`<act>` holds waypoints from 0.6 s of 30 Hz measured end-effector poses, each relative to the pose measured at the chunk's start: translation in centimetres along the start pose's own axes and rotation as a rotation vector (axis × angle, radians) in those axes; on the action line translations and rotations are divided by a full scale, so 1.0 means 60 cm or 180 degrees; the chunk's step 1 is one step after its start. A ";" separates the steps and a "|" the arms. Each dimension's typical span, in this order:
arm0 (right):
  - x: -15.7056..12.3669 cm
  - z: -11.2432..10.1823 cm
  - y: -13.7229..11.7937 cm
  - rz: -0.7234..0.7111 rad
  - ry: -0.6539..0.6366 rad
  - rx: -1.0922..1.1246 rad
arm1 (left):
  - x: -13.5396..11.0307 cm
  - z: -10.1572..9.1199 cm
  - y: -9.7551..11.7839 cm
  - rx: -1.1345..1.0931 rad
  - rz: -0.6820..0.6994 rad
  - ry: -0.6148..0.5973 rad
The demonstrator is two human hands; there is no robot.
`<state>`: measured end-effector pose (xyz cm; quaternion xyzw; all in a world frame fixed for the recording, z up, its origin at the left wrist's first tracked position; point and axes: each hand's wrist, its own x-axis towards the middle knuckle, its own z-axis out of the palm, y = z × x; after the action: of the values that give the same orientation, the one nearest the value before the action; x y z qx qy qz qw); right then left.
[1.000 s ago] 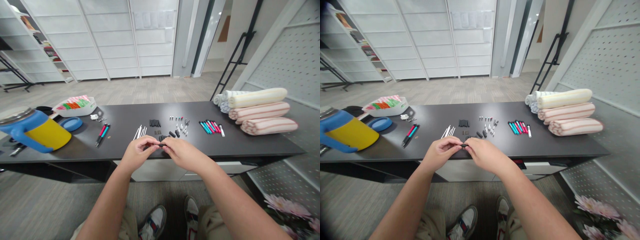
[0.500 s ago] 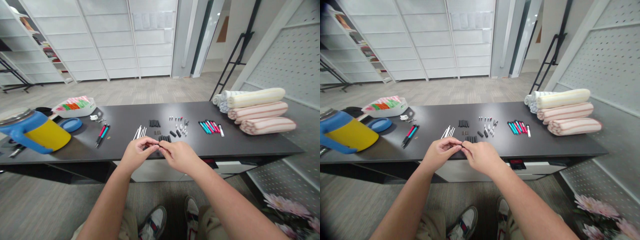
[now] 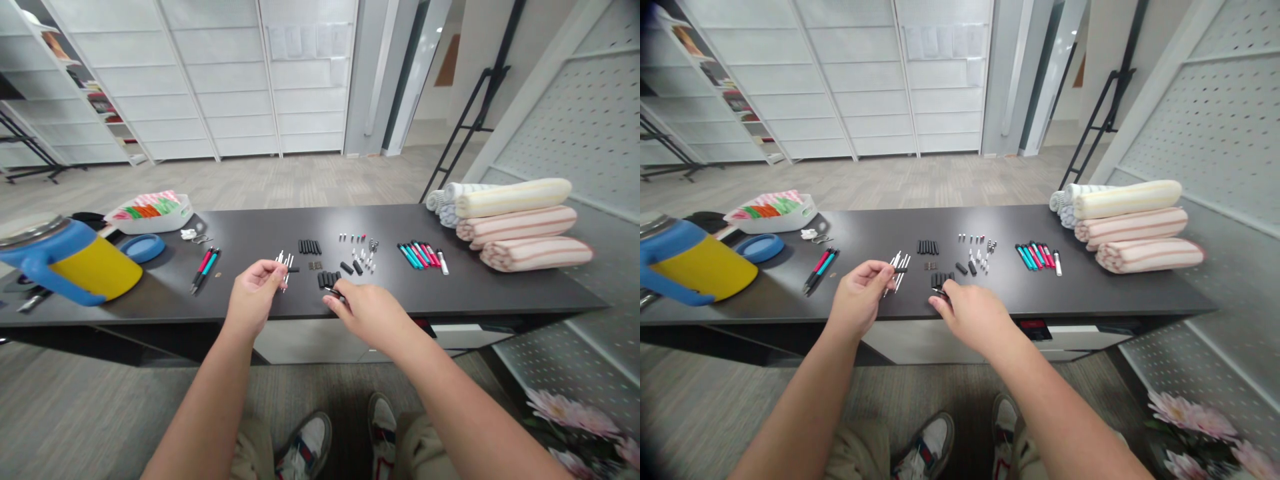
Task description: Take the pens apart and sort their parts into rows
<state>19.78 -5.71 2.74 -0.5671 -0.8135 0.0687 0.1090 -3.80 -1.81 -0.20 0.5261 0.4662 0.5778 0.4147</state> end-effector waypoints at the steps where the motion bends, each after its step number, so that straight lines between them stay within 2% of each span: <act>1: -0.004 -0.004 0.008 0.0019 0.0023 0.0049 | 0.004 -0.004 -0.002 -0.0129 -0.0015 0.0140; 4: -0.011 -0.013 0.030 0.0193 0.0270 0.0173 | 0.008 -0.007 -0.004 -0.0065 -0.0037 0.0124; 8: -0.009 -0.012 0.052 0.0760 0.0650 -0.0048 | -0.004 0.009 0.002 0.0881 0.0211 -0.0182; 12: 0.000 -0.003 0.062 0.1094 0.0628 -0.0219 | -0.015 0.022 0.014 0.1688 0.0583 -0.0235; 18: 0.007 0.007 0.059 0.1210 0.0674 -0.0245 | -0.011 0.020 0.011 0.1758 0.0620 -0.0298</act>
<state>22.73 -4.11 1.52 -0.7181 -0.6780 -0.0030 0.1572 -2.53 -2.49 0.29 0.6874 0.5335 0.4412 0.2195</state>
